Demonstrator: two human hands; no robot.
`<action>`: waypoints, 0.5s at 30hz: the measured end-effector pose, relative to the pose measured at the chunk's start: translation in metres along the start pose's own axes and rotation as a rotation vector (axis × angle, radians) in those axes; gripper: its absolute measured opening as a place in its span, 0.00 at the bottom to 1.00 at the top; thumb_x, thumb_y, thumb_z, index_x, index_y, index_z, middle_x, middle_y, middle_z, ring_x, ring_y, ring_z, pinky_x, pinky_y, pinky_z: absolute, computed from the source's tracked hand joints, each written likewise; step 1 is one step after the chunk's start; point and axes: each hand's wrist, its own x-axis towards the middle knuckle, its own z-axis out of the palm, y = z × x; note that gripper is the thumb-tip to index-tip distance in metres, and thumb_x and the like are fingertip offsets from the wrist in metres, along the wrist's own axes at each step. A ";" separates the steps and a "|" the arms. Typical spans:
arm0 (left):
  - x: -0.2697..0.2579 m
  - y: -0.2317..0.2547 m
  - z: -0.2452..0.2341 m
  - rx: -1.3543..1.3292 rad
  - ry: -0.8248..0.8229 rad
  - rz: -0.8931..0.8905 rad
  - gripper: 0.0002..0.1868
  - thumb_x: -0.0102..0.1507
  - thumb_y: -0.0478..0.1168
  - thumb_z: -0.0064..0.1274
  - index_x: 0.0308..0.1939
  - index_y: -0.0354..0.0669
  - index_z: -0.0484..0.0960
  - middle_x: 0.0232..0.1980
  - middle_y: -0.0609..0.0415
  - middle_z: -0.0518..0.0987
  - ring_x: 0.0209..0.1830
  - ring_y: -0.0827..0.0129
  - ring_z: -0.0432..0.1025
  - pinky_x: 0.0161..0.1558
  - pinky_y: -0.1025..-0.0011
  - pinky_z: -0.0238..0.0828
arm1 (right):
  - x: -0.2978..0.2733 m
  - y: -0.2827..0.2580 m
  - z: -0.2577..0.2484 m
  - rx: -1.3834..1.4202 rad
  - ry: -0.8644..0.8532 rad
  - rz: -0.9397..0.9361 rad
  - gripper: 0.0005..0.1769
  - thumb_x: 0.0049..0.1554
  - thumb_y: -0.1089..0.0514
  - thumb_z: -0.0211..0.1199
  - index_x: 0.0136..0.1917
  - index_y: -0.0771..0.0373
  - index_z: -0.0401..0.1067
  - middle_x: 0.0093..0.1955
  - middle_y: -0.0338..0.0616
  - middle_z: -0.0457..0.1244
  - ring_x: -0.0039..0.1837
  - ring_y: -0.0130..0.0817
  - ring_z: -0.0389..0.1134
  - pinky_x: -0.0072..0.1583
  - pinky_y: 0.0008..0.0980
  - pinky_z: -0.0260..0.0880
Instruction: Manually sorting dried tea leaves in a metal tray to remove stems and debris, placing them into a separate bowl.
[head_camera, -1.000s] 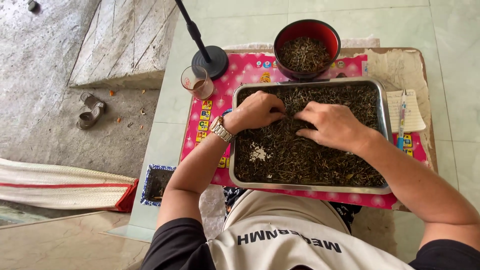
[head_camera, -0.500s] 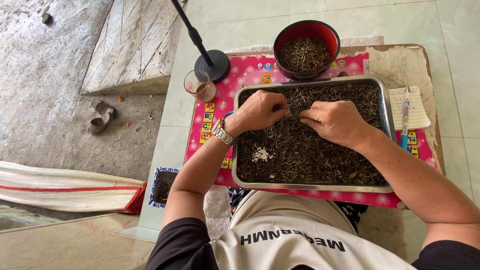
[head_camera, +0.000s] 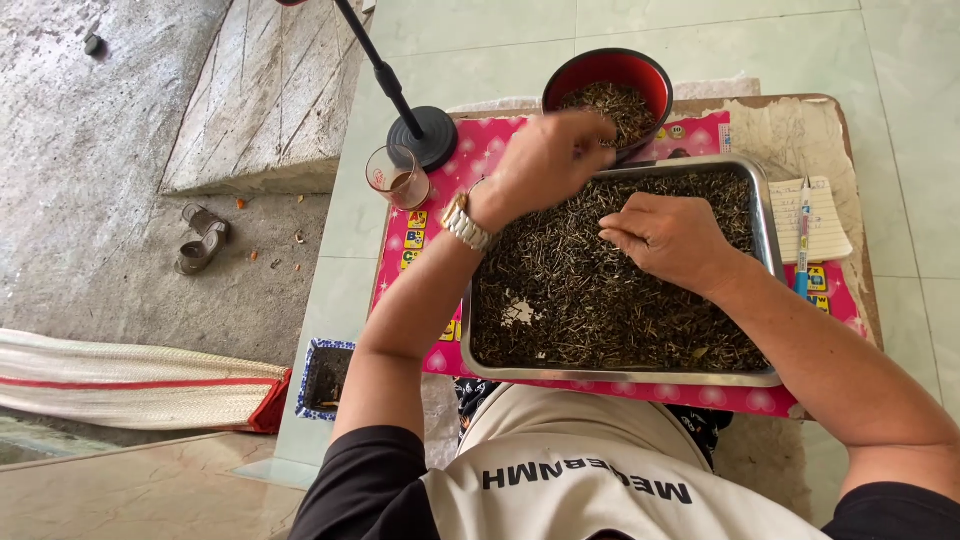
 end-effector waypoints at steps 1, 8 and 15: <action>-0.011 0.001 0.005 0.000 -0.002 -0.004 0.08 0.62 0.40 0.61 0.45 0.47 0.85 0.32 0.52 0.84 0.33 0.55 0.82 0.39 0.57 0.80 | 0.000 -0.001 0.000 0.004 -0.001 0.001 0.04 0.60 0.55 0.67 0.43 0.54 0.80 0.38 0.35 0.68 0.37 0.38 0.71 0.36 0.31 0.70; -0.055 0.006 -0.002 0.070 -0.304 -0.149 0.11 0.61 0.46 0.60 0.45 0.49 0.84 0.39 0.51 0.84 0.42 0.48 0.81 0.44 0.48 0.77 | 0.008 -0.005 -0.003 0.209 0.017 0.079 0.06 0.59 0.65 0.66 0.50 0.59 0.80 0.42 0.45 0.71 0.44 0.46 0.73 0.40 0.34 0.74; -0.069 -0.015 0.014 0.128 -0.348 -0.217 0.10 0.60 0.51 0.58 0.41 0.55 0.84 0.39 0.56 0.83 0.43 0.50 0.80 0.45 0.49 0.78 | 0.005 -0.010 -0.009 0.231 0.005 0.104 0.10 0.61 0.70 0.61 0.53 0.62 0.80 0.46 0.53 0.72 0.47 0.49 0.74 0.44 0.37 0.76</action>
